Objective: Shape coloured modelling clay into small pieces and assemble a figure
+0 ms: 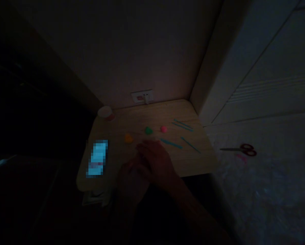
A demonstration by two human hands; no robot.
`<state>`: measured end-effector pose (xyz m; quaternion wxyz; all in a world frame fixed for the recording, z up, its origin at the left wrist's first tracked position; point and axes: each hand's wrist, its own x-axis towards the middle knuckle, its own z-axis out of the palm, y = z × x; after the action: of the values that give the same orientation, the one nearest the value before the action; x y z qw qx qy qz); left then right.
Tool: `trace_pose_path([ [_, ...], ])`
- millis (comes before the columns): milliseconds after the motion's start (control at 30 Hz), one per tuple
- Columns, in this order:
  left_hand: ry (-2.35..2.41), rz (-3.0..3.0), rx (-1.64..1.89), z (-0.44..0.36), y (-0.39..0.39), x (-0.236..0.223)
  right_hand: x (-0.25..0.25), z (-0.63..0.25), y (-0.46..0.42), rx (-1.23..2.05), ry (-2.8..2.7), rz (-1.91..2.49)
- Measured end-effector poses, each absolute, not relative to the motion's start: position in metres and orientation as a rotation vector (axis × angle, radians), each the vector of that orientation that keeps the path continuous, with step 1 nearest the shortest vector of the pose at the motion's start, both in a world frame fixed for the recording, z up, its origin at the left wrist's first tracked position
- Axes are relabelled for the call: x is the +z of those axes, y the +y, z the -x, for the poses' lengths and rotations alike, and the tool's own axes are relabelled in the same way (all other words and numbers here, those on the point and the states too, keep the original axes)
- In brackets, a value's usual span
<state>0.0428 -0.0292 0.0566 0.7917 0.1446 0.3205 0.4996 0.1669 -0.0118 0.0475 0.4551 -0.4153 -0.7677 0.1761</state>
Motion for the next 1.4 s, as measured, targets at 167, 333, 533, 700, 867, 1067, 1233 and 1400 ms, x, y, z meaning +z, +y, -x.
trace_pose_path([
  [167, 0.528, -0.253, 1.041, -0.043, -0.027, 0.069, 0.050, -0.174, -0.007, 0.376, -1.594, 1.080],
  [333, 0.427, -0.348, 1.030, -0.056, -0.024, 0.062, 0.052, -0.183, 0.000, 0.540, -1.050, 1.109],
  [533, 0.536, -0.367, 1.114, -0.059, -0.022, 0.048, 0.060, -0.181, 0.003, 0.776, -0.677, 0.991],
  [700, 0.615, -0.369, 1.153, -0.058, -0.018, 0.043, 0.058, -0.171, 0.010, 0.891, -0.562, 0.990],
  [867, 0.649, -0.402, 1.223, -0.056, -0.013, 0.038, 0.047, -0.155, 0.015, 1.181, -0.460, 0.853],
  [1067, 0.736, -0.469, 1.316, -0.047, -0.010, 0.033, 0.041, -0.148, 0.013, 1.411, -0.447, 0.785],
  [1233, 0.761, -0.671, 1.406, -0.041, -0.005, 0.028, 0.038, -0.147, 0.008, 1.502, -0.638, 0.784],
  [1400, 0.937, -1.082, 1.366, -0.032, -0.006, 0.043, 0.032, -0.149, -0.005, 1.568, -0.779, 0.846],
])
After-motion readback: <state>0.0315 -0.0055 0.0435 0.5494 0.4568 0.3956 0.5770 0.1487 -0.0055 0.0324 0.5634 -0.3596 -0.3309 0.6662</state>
